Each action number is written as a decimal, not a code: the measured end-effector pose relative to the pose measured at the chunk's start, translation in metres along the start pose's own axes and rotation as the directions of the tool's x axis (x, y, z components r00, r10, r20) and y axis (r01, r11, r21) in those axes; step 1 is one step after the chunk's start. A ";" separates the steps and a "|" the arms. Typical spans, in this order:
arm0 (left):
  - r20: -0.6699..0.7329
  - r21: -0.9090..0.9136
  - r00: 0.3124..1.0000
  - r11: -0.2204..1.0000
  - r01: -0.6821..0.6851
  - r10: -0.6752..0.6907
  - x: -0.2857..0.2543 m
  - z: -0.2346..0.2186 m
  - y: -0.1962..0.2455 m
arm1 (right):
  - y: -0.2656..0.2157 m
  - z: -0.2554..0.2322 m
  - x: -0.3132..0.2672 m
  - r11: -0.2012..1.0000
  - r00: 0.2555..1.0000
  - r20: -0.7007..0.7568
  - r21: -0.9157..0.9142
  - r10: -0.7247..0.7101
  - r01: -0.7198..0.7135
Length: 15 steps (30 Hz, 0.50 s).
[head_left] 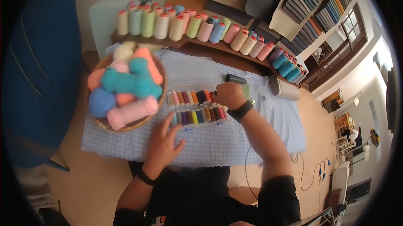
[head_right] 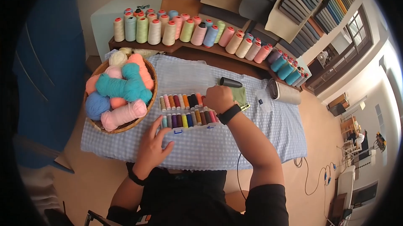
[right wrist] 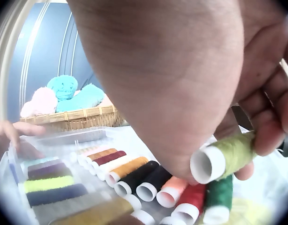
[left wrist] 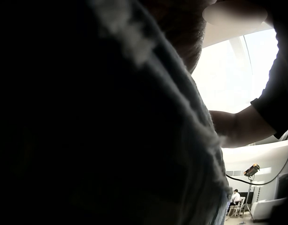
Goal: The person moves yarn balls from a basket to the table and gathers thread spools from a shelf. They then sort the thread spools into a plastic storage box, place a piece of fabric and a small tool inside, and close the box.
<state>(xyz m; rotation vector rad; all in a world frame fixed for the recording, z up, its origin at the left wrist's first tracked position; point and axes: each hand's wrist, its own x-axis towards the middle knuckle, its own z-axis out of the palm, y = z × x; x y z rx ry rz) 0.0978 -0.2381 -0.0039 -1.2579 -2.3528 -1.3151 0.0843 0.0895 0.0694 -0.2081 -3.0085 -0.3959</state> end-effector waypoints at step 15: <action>0.005 -0.005 1.000 1.000 0.002 -0.002 -0.001 0.000 -0.002 | 0.006 0.000 -0.021 0.985 0.968 -0.192 0.037 -0.159 0.169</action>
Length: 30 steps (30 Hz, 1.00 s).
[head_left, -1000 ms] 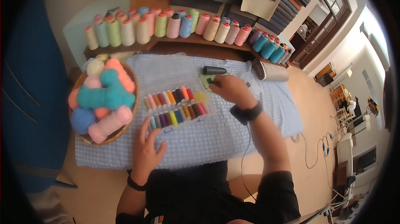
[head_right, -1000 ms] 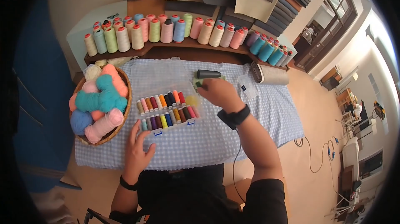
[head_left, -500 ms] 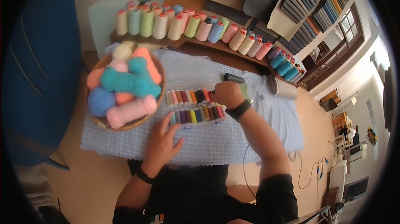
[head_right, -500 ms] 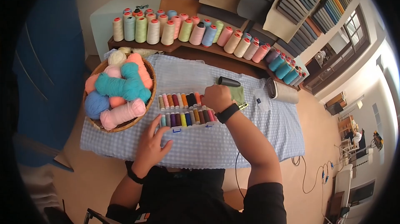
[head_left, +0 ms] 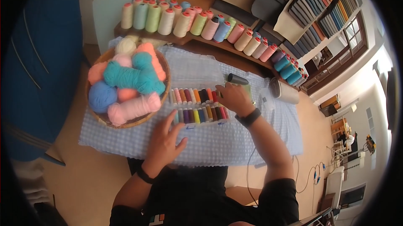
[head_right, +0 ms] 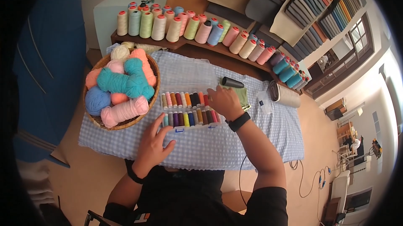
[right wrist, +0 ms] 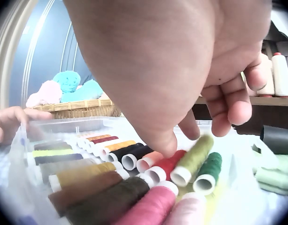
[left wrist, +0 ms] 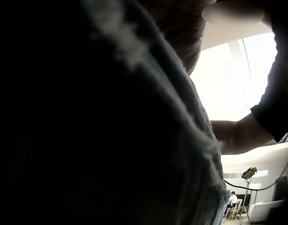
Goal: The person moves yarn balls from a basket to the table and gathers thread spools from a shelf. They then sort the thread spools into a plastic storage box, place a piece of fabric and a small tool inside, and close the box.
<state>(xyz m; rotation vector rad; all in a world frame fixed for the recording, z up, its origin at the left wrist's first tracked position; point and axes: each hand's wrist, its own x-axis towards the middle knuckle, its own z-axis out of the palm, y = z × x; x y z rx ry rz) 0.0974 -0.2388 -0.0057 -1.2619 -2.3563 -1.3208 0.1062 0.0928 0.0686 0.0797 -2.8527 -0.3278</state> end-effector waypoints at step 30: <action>0.024 0.025 1.000 1.000 0.011 -0.012 0.004 0.001 0.004 | 0.000 0.004 0.006 0.965 0.975 0.029 0.153 -0.220 0.214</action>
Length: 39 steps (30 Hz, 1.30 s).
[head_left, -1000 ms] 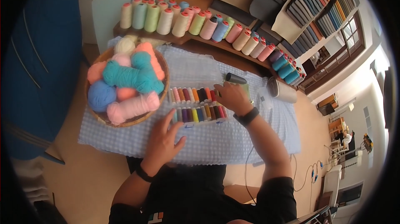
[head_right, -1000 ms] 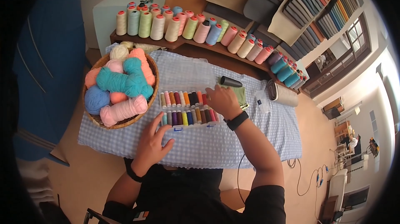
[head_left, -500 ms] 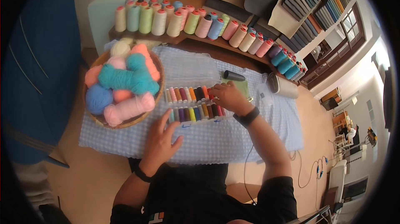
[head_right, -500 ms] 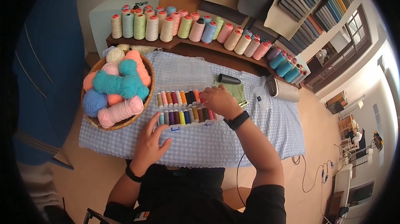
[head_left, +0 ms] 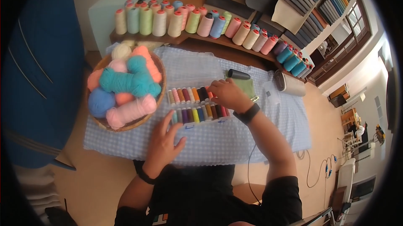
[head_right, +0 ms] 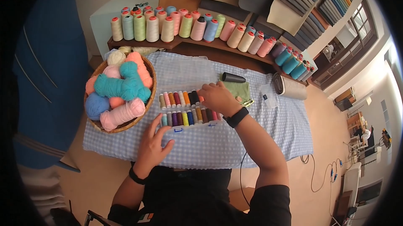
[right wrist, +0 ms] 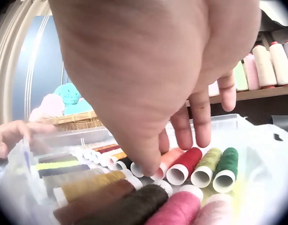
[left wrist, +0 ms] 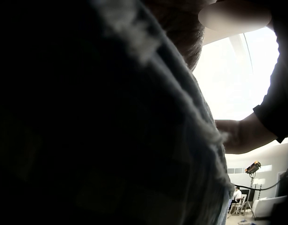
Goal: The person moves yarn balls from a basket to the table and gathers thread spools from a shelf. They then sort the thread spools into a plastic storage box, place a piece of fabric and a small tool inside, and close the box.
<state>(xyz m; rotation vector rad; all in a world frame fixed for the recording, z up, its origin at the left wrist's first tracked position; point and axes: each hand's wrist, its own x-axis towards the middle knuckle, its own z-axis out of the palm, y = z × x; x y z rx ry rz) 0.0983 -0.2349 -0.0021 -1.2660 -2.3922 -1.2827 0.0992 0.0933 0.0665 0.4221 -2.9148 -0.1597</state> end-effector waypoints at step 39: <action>-0.015 0.002 1.000 1.000 -0.016 0.017 0.000 0.000 0.000 | -0.040 0.013 0.006 0.992 0.993 -0.041 0.062 -0.110 0.112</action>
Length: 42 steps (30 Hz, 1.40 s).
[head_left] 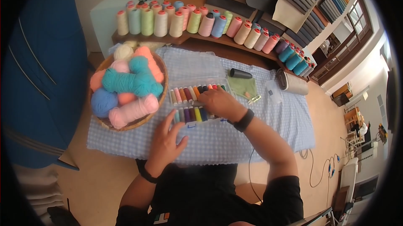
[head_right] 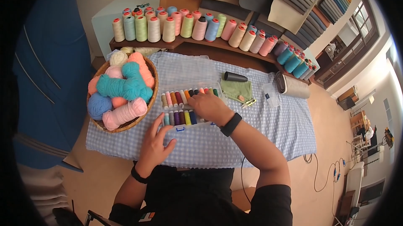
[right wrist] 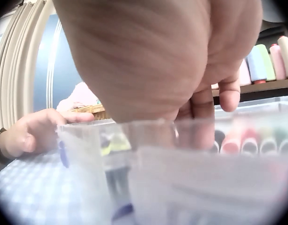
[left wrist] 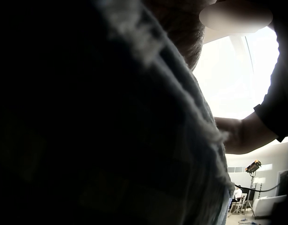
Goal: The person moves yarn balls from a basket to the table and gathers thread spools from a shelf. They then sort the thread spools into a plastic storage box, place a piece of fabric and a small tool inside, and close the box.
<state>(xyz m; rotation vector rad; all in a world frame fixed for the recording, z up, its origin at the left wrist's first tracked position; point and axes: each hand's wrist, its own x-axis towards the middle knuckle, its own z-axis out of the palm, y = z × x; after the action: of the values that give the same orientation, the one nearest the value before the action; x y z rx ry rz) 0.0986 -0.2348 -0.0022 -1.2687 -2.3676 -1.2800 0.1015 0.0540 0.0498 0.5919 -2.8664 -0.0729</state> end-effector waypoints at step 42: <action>0.029 0.020 0.998 0.999 0.050 -0.051 0.001 0.000 0.004 | 0.018 -0.031 -0.059 0.963 0.976 0.106 0.173 0.190 -0.206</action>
<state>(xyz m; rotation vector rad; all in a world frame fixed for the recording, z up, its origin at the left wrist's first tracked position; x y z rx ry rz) 0.1004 -0.2331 0.0008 -1.2384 -2.4416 -1.2574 0.1544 0.0943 0.0704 0.3364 -3.0231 0.2039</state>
